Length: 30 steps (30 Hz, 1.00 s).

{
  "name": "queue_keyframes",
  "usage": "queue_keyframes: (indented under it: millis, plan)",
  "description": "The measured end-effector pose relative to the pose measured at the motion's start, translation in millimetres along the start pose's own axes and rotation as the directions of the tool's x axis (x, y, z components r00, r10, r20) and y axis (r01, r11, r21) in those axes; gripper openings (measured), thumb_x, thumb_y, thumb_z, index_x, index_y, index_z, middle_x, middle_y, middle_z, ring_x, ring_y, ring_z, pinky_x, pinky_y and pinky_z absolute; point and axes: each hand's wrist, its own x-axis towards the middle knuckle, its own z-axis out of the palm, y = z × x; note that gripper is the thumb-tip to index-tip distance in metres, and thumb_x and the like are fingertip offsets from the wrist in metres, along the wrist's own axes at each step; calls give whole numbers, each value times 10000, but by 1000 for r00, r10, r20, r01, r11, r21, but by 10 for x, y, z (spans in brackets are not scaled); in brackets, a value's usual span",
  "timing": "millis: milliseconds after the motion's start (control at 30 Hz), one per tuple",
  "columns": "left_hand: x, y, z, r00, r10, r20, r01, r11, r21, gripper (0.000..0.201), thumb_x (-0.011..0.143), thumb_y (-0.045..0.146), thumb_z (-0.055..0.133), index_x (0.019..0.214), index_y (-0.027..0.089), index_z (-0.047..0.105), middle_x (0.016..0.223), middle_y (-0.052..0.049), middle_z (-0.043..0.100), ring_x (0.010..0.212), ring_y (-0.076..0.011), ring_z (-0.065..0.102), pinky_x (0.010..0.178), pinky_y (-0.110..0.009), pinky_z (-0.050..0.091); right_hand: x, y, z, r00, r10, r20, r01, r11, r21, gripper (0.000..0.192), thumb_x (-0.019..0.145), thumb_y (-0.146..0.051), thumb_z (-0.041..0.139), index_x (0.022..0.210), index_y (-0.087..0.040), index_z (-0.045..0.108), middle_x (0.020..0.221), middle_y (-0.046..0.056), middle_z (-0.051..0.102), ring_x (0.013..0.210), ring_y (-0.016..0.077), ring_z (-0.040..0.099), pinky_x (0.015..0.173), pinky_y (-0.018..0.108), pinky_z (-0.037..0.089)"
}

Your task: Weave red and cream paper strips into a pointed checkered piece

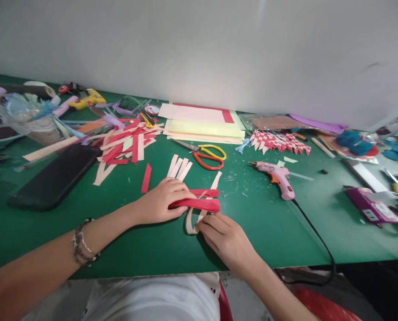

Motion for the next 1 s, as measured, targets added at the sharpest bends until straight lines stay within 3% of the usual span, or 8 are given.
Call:
queue_keyframes:
  millis: [133, 233, 333, 567, 1000]
  plan:
    - [6, -3, 7, 1000, -7, 1, 7, 1000, -1, 232, 834, 241, 493, 1052, 203, 562, 913, -16, 573, 901, -173, 500, 888, -323, 303, -16, -57, -66, 993, 42, 110, -36, 998, -49, 207, 867, -258, 482, 1043, -190, 567, 1027, 80, 606, 922, 197, 540, 765, 335, 465]
    - [13, -7, 13, 1000, -20, 4, 20, 1000, 0, 215, 829, 238, 504, 1031, 201, 568, 904, -16, 574, 894, -172, 502, 872, -317, 308, 20, -151, -112, 978, 110, 177, -96, 992, -83, 409, 812, -468, 520, 1126, -207, 540, 1095, 104, 578, 939, 242, 521, 762, 391, 454]
    - [17, -6, 14, 1000, -25, 1, 25, 1000, -7, 215, 828, 227, 505, 1033, 209, 565, 911, -12, 576, 907, -172, 501, 870, -312, 309, 73, -226, -135, 968, 101, 228, -69, 987, -145, 525, 804, -556, 476, 1255, -290, 468, 1079, 97, 576, 929, 253, 511, 779, 424, 437]
    - [11, -4, 2, 999, -30, 13, 30, 999, -18, 210, 827, 224, 488, 1024, 211, 561, 916, -18, 579, 908, -180, 504, 886, -329, 314, 77, -224, -175, 940, 47, 338, 17, 983, -185, 548, 801, -603, 426, 1312, -409, 386, 1147, 92, 517, 1053, 269, 465, 894, 478, 386]
    - [30, -5, 2, 999, -46, 12, 47, 998, -42, 224, 890, 279, 423, 1031, 216, 585, 908, -21, 586, 899, -173, 513, 864, -317, 331, -116, -136, -128, 937, -57, 343, 156, 950, -270, 656, 775, -680, 356, 1372, -427, 254, 1318, 126, 404, 1142, 309, 423, 943, 572, 304]
